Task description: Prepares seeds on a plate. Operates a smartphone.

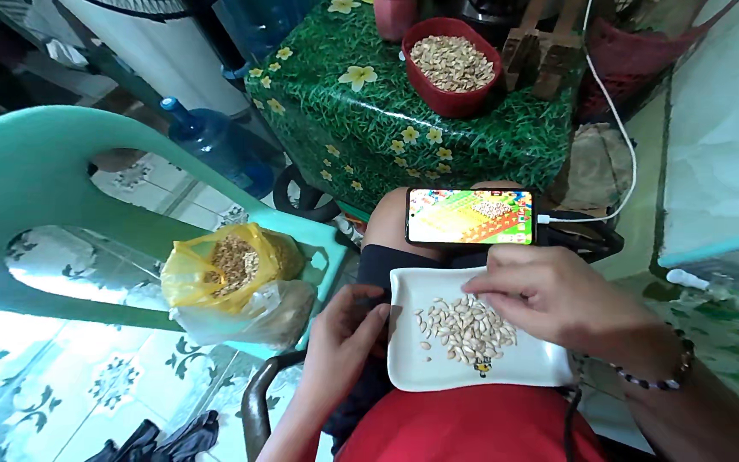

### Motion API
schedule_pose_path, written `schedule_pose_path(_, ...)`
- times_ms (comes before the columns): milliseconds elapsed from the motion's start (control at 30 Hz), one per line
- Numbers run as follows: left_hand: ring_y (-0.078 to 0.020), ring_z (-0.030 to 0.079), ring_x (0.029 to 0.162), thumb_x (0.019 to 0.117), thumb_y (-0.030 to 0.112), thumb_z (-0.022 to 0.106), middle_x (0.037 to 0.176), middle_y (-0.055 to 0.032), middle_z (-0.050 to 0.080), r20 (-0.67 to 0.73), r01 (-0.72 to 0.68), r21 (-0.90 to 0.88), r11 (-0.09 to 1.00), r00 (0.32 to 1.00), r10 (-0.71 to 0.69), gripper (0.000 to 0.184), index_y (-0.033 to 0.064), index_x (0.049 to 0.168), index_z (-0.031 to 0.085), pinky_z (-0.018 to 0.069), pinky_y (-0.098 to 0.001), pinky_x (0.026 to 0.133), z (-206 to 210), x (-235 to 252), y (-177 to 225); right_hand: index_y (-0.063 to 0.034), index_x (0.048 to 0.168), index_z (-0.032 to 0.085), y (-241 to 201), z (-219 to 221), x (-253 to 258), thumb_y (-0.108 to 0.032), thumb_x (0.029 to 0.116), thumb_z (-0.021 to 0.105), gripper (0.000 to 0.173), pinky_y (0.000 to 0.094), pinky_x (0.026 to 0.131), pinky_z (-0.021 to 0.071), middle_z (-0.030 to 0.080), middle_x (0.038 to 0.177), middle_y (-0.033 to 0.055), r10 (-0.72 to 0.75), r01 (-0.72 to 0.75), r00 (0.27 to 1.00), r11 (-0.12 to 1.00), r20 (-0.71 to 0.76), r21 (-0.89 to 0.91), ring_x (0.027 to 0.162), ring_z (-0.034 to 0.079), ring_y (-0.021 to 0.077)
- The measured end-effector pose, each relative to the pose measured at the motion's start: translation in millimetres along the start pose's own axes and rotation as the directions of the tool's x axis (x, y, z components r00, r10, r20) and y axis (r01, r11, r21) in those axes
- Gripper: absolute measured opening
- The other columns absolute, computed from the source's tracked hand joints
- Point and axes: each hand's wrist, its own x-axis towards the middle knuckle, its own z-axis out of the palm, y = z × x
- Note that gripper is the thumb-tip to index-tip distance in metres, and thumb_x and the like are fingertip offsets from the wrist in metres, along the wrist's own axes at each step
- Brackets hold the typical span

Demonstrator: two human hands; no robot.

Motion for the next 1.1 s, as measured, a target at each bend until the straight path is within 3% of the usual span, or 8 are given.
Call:
schedule_pose_path(133, -0.0098, 0.066, 0.056, 0.1014, 0.016, 0.060, 0.076, -0.0020, 0.070, 0.115, 0.128, -0.133, 0.983, 0.987, -0.113, 0.029, 0.0063, 0.129, 0.056, 0.0551, -0.0239, 0.046, 1, -1, -1, -0.0147, 0.102, 0.080, -19, 21, 0, -0.016, 0.0975, 0.058, 0.022, 0.0372, 0.058, 0.0512, 0.064, 0.084, 0.0044, -0.163, 0.148, 0.976, 0.983, 0.142, 0.110, 0.071, 0.062, 0.0180)
schedule_pose_path(267, -0.0093, 0.065, 0.056, 0.1022, 0.015, 0.058, 0.077, -0.0022, 0.070, 0.139, 0.194, -0.198, 0.961, 0.976, -0.168, 0.030, 0.0077, 0.131, 0.054, 0.0551, -0.0236, 0.047, 4, -1, -4, -0.0125, 0.099, 0.079, -31, 42, 6, -0.013, 0.0970, 0.060, 0.019, 0.0364, 0.057, 0.0521, 0.064, 0.084, 0.0055, -0.299, 0.288, 0.935, 0.954, 0.190, 0.083, 0.071, 0.063, 0.0198)
schedule_pose_path(433, -0.0086, 0.063, 0.052, 0.1030, 0.015, 0.058, 0.077, -0.0042, 0.070, 0.177, 0.231, -0.299, 0.926, 0.967, -0.184, 0.028, 0.0072, 0.129, 0.054, 0.0535, -0.0227, 0.045, 6, -1, -8, -0.0120, 0.099, 0.077, -35, 46, 14, -0.011, 0.0962, 0.060, 0.017, 0.0370, 0.055, 0.0515, 0.064, 0.085, 0.0062, -0.295, 0.308, 0.924, 0.951, 0.245, -0.016, 0.071, 0.064, 0.0216)
schedule_pose_path(600, -0.0096, 0.064, 0.053, 0.1027, 0.014, 0.058, 0.076, -0.0054, 0.070, 0.199, 0.249, -0.349, 0.903, 0.962, -0.189, 0.027, 0.0067, 0.129, 0.053, 0.0546, -0.0234, 0.046, 5, -1, -12, -0.0089, 0.090, 0.075, -42, 48, 16, -0.009, 0.0944, 0.061, 0.014, 0.0373, 0.052, 0.0492, 0.062, 0.082, 0.0072, -0.310, 0.338, 0.901, 0.940, 0.304, -0.046, 0.068, 0.062, 0.0223)
schedule_pose_path(733, -0.0085, 0.063, 0.051, 0.1019, 0.013, 0.059, 0.075, -0.0043, 0.069, 0.194, 0.251, -0.356, 0.900, 0.962, -0.191, 0.026, 0.0070, 0.127, 0.054, 0.0539, -0.0226, 0.045, 6, -2, -12, -0.0046, 0.071, 0.066, -48, 52, 18, 0.001, 0.0872, 0.063, 0.017, 0.0363, 0.046, 0.0470, 0.060, 0.076, 0.0084, -0.376, 0.416, 0.883, 0.905, 0.281, -0.094, 0.063, 0.061, 0.0220)
schedule_pose_path(833, -0.0085, 0.062, 0.050, 0.1016, 0.013, 0.059, 0.075, -0.0042, 0.070, 0.184, 0.239, -0.351, 0.906, 0.966, -0.183, 0.026, 0.0069, 0.126, 0.055, 0.0537, -0.0225, 0.045, 7, -3, -13, -0.0044, 0.072, 0.064, -54, 50, 21, 0.001, 0.0877, 0.064, 0.017, 0.0372, 0.047, 0.0471, 0.062, 0.078, 0.0095, -0.405, 0.446, 0.862, 0.892, 0.306, -0.075, 0.063, 0.062, 0.0237)
schedule_pose_path(1000, -0.0103, 0.064, 0.050, 0.1015, 0.014, 0.060, 0.076, -0.0069, 0.071, 0.202, 0.249, -0.395, 0.884, 0.962, -0.181, 0.025, 0.0082, 0.125, 0.057, 0.0545, -0.0238, 0.043, 9, -1, -15, -0.0051, 0.086, 0.070, -25, -3, 68, -0.007, 0.0904, 0.066, 0.007, 0.0380, 0.058, 0.0543, 0.066, 0.080, 0.0065, -0.279, 0.276, 0.948, 0.960, 0.152, 0.038, 0.070, 0.066, 0.0185)
schedule_pose_path(1100, -0.0100, 0.063, 0.050, 0.1014, 0.016, 0.061, 0.077, -0.0071, 0.070, 0.209, 0.257, -0.401, 0.879, 0.960, -0.185, 0.026, 0.0079, 0.126, 0.057, 0.0537, -0.0235, 0.043, 9, -1, -17, -0.0005, 0.090, 0.072, 19, -55, 123, -0.005, 0.0892, 0.068, 0.006, 0.0451, 0.071, 0.0568, 0.070, 0.086, 0.0118, -0.089, 0.091, 0.996, 0.993, 0.030, -0.072, 0.077, 0.068, 0.0234)
